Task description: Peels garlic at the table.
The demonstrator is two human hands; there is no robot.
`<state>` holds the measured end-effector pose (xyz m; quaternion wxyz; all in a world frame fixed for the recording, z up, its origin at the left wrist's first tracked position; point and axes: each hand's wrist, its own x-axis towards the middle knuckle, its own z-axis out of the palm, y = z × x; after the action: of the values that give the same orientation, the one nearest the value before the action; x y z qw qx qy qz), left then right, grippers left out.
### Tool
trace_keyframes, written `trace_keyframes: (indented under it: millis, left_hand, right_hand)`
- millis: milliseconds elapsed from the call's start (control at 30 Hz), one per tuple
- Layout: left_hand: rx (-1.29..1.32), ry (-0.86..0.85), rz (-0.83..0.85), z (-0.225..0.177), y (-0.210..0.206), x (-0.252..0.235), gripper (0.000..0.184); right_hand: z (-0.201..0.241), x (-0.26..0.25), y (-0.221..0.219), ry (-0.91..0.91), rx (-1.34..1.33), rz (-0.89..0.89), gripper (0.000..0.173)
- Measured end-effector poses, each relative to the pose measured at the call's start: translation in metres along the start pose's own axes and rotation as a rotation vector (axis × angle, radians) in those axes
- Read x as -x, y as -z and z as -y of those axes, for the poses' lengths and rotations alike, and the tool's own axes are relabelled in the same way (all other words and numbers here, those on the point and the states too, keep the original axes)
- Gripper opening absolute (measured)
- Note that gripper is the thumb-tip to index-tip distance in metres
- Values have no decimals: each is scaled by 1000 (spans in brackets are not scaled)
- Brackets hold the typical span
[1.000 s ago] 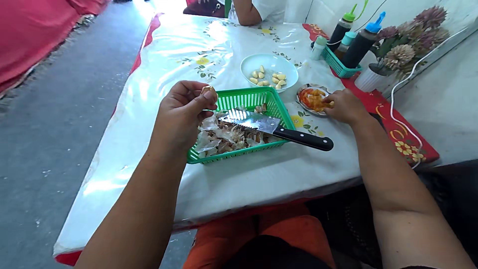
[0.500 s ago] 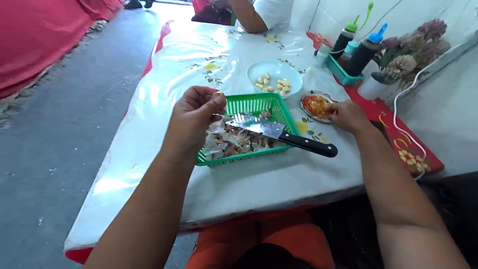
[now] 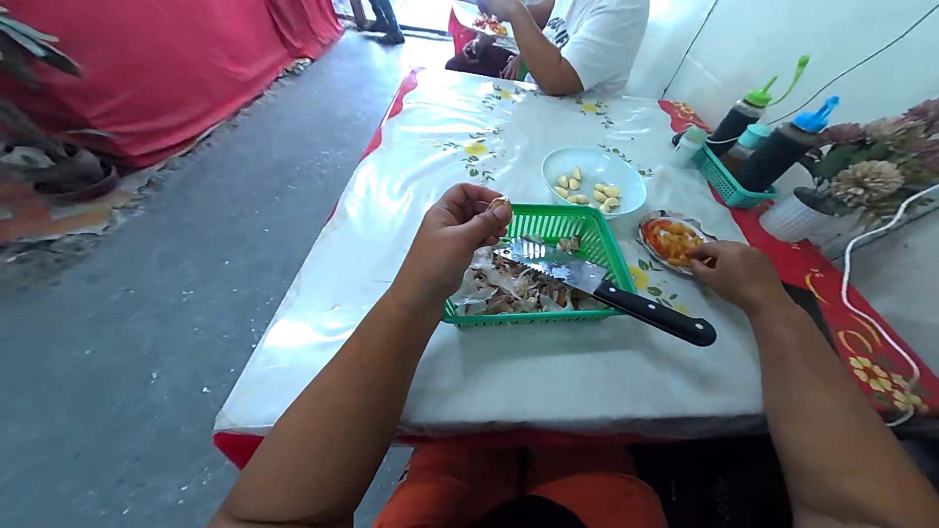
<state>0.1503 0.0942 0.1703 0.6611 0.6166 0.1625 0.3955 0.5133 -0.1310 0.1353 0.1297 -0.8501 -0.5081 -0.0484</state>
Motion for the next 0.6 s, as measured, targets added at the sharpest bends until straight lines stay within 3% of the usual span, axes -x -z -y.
trace_keyframes:
  millis: [467, 600]
  left_hand:
    - [-46, -29, 33, 3, 2, -1, 10]
    - [-38, -29, 22, 3, 2, 0, 11]
  right_hand:
    - [9, -12, 22, -76, -79, 31, 22]
    - [21, -36, 25, -8, -40, 66, 21]
